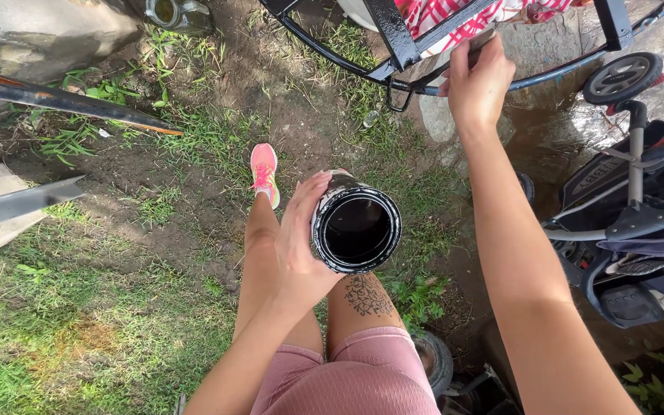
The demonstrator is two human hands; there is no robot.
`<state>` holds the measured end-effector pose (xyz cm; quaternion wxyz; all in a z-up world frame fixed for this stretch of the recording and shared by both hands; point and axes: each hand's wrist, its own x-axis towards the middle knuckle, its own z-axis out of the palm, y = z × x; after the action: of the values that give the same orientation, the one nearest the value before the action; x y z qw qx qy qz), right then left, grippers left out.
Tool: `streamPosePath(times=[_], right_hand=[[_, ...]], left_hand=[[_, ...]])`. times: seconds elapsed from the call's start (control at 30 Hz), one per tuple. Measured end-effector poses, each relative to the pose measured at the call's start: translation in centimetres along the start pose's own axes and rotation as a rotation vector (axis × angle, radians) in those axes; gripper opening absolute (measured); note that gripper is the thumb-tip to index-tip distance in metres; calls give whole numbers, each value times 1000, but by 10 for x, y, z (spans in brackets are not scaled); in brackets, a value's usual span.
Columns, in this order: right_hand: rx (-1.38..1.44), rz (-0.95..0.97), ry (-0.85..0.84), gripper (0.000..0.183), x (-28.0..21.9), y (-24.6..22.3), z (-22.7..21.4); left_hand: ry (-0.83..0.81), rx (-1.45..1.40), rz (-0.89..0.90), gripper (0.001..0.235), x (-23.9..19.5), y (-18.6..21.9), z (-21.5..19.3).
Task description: Painting a circular metal frame with black paint using a small brush
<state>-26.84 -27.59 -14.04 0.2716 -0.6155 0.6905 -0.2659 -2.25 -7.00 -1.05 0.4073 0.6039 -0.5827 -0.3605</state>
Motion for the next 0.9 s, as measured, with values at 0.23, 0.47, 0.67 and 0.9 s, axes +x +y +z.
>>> streamPosePath(times=[0.23, 0.47, 0.67, 0.9], right_hand=[[47, 80, 5, 20, -10, 9, -5], [242, 64, 311, 17, -61, -1, 15], [247, -19, 410, 16, -75, 9, 26], [297, -55, 560, 16, -68, 3, 23]], left_hand=[[4, -1, -2, 80, 0, 0, -1], [110, -56, 41, 74, 11, 9, 5], [219, -100, 108, 62, 17, 14, 8], [221, -91, 106, 60, 16, 16, 10]])
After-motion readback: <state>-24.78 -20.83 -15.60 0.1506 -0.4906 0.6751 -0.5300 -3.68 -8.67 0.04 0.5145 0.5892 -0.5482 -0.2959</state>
